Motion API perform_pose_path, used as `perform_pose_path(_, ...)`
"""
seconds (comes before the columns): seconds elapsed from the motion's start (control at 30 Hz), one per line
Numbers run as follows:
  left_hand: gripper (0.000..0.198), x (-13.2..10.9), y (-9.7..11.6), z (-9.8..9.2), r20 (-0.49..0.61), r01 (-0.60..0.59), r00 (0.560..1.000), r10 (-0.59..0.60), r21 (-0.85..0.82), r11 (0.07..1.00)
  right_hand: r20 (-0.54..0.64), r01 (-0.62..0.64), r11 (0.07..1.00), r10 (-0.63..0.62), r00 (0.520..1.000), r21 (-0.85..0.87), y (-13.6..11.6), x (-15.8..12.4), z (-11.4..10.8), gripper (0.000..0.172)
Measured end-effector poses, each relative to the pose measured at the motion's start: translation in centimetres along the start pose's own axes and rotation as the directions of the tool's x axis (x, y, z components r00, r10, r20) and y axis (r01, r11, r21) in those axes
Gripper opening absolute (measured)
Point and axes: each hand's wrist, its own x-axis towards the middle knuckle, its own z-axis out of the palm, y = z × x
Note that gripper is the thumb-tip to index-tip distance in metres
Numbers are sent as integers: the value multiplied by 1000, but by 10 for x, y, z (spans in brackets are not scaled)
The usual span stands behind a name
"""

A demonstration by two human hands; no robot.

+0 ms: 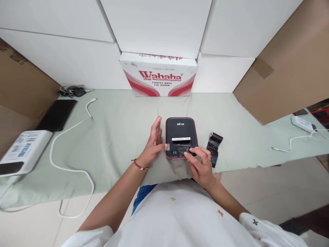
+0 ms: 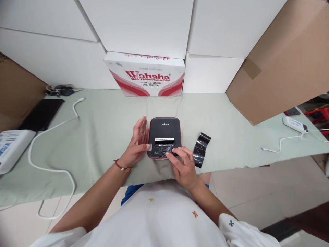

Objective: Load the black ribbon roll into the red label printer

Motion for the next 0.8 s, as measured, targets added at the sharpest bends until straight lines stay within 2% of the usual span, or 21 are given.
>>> perform_pose_path(0.07,113,-2,-9,1,37,47,998,-47,6,999,4,-20,1000,20,1000,2,-3,0,-1,56)
perform_pose_path(0.17,112,-7,-17,1,63,76,995,-77,16,997,-7,-4,1000,4,1000,15,-7,7,-7,45)
perform_pose_path(0.27,107,-8,-19,1,64,76,995,-74,-36,996,4,37,996,-37,999,87,-7,28,-18,30)
perform_pose_path(0.33,105,-6,-20,1,82,76,994,-69,-88,993,68,-23,990,14,998,138,-4,53,-29,27)
perform_pose_path(0.4,102,-3,-19,1,110,73,992,-61,-114,991,193,-147,986,129,973,84,0,84,-37,31)
perform_pose_path(0.43,99,-2,-19,0,123,71,991,-57,-113,991,289,-199,980,194,937,-12,1,101,-38,33)
perform_pose_path(0.47,98,0,-19,0,132,69,990,-54,-108,992,400,-215,966,254,881,-139,3,117,-38,34)
perform_pose_path(0.53,98,2,-19,-1,147,65,988,-49,-101,993,594,-141,920,348,725,-367,4,146,-31,34)
perform_pose_path(0.57,99,3,-20,-2,150,63,988,-47,-100,993,653,-92,898,380,655,-431,4,157,-24,32)
perform_pose_path(0.6,100,4,-20,-2,151,62,987,-47,-100,993,690,-55,885,399,605,-463,3,166,-15,30)
perform_pose_path(0.7,102,6,-20,-3,157,64,986,-48,-100,993,734,-18,875,416,537,-483,-1,182,11,22)
perform_pose_path(0.8,100,6,-19,-4,159,60,986,-42,-113,992,746,-19,874,426,512,-486,-6,185,20,22)
